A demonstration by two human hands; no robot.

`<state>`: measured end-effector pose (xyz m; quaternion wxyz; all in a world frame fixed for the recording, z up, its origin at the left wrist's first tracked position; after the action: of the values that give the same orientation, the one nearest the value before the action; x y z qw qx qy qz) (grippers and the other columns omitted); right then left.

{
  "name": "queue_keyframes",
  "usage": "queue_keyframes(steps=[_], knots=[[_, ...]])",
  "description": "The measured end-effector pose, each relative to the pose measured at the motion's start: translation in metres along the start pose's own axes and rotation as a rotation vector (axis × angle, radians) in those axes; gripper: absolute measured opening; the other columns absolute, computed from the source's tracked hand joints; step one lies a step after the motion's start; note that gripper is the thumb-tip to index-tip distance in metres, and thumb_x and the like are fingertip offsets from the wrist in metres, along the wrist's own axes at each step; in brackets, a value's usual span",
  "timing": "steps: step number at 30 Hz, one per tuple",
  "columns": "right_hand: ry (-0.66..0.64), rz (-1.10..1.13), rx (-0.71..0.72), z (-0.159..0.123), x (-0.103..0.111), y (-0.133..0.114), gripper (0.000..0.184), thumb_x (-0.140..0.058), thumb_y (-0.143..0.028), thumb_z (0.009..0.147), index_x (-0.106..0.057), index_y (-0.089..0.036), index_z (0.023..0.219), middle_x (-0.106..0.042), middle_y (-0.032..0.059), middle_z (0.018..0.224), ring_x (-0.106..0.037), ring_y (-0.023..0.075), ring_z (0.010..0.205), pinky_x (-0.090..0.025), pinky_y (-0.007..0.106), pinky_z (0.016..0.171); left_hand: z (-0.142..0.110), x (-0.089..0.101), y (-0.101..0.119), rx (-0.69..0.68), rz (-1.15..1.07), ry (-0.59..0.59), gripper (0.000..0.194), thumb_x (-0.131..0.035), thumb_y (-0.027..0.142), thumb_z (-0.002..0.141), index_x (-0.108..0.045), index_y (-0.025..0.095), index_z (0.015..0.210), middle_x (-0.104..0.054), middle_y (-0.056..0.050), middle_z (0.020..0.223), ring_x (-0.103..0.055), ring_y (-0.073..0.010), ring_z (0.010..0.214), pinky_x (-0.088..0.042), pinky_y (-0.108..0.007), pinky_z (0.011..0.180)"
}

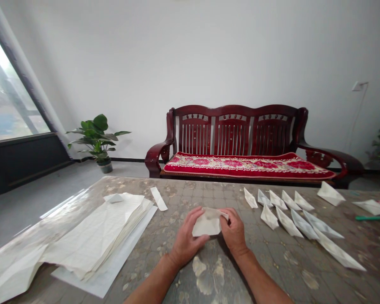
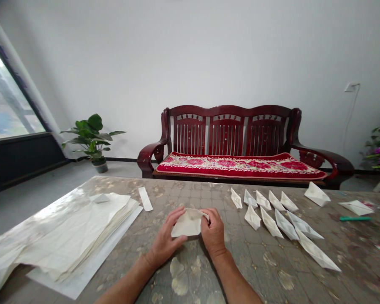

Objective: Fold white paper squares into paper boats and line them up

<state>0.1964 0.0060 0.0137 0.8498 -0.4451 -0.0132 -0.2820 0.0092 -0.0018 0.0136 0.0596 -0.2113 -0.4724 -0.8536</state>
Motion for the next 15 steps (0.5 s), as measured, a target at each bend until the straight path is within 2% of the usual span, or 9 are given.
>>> queue_keyframes(steps=[2, 4, 6, 9, 11, 15], knots=[[0.028, 0.008, -0.032, 0.001, 0.001, 0.001, 0.021, -0.049, -0.021, 0.077, -0.068, -0.019, 0.084, -0.067, 0.0065, 0.085, -0.062, 0.0202, 0.083, -0.051, 0.03, 0.077, -0.002, -0.001, 0.003, -0.081, 0.069, -0.015, 0.062, -0.073, 0.029, 0.071, -0.054, 0.024, 0.129, -0.041, -0.013, 0.147, -0.04, -0.0298, 0.134, -0.036, -0.046, 0.11], [0.034, 0.034, -0.081, 0.0, 0.001, 0.004, 0.022, -0.049, -0.021, 0.074, -0.068, -0.019, 0.085, -0.069, 0.0069, 0.087, -0.062, 0.0211, 0.084, -0.051, 0.031, 0.079, -0.002, -0.002, 0.002, -0.074, 0.103, 0.009, 0.051, -0.071, 0.023, 0.072, -0.059, 0.025, 0.122, -0.042, -0.012, 0.146, -0.042, -0.0278, 0.133, -0.036, -0.044, 0.11], [0.015, 0.08, -0.159, -0.001, -0.001, 0.007, 0.027, -0.048, -0.021, 0.071, -0.068, -0.017, 0.089, -0.07, 0.0071, 0.088, -0.063, 0.0214, 0.083, -0.052, 0.031, 0.078, 0.001, -0.002, -0.003, -0.02, 0.086, 0.068, 0.032, -0.065, 0.02, 0.076, -0.066, 0.023, 0.108, -0.052, -0.011, 0.136, -0.052, -0.0249, 0.123, -0.045, -0.039, 0.101], [-0.033, 0.168, -0.289, -0.002, -0.002, 0.01, 0.035, -0.05, -0.023, 0.068, -0.068, -0.016, 0.096, -0.072, 0.0076, 0.091, -0.064, 0.0211, 0.078, -0.053, 0.03, 0.072, 0.006, 0.001, -0.011, 0.078, 0.027, 0.157, 0.01, -0.06, 0.023, 0.08, -0.069, 0.02, 0.084, -0.067, -0.008, 0.106, -0.063, -0.0207, 0.098, -0.053, -0.029, 0.079], [-0.078, 0.248, -0.366, -0.003, -0.003, 0.009, 0.036, -0.054, -0.028, 0.069, -0.067, -0.015, 0.099, -0.072, 0.0082, 0.093, -0.064, 0.0205, 0.073, -0.054, 0.029, 0.064, 0.008, 0.003, -0.016, 0.149, 0.028, 0.214, 0.013, -0.059, 0.027, 0.08, -0.068, 0.019, 0.075, -0.069, -0.004, 0.088, -0.064, -0.0185, 0.084, -0.051, -0.026, 0.07], [-0.191, 0.396, -0.456, -0.001, -0.002, 0.003, 0.049, -0.065, -0.047, 0.071, -0.065, -0.014, 0.108, -0.072, 0.0054, 0.08, -0.062, 0.0179, 0.057, -0.052, 0.028, 0.052, 0.009, 0.006, -0.021, 0.261, 0.067, 0.286, 0.022, -0.057, 0.037, 0.081, -0.068, 0.018, 0.077, -0.065, 0.001, 0.068, -0.055, -0.0131, 0.057, -0.045, -0.024, 0.059]])
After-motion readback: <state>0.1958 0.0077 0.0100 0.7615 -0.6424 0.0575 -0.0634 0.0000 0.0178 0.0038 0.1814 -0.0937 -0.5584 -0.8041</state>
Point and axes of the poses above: each hand's wrist, its own z-axis towards the middle knuckle, its own x-axis out of the back of the hand, y = z × x, the point moved 2 cm from there along z, towards the middle knuckle
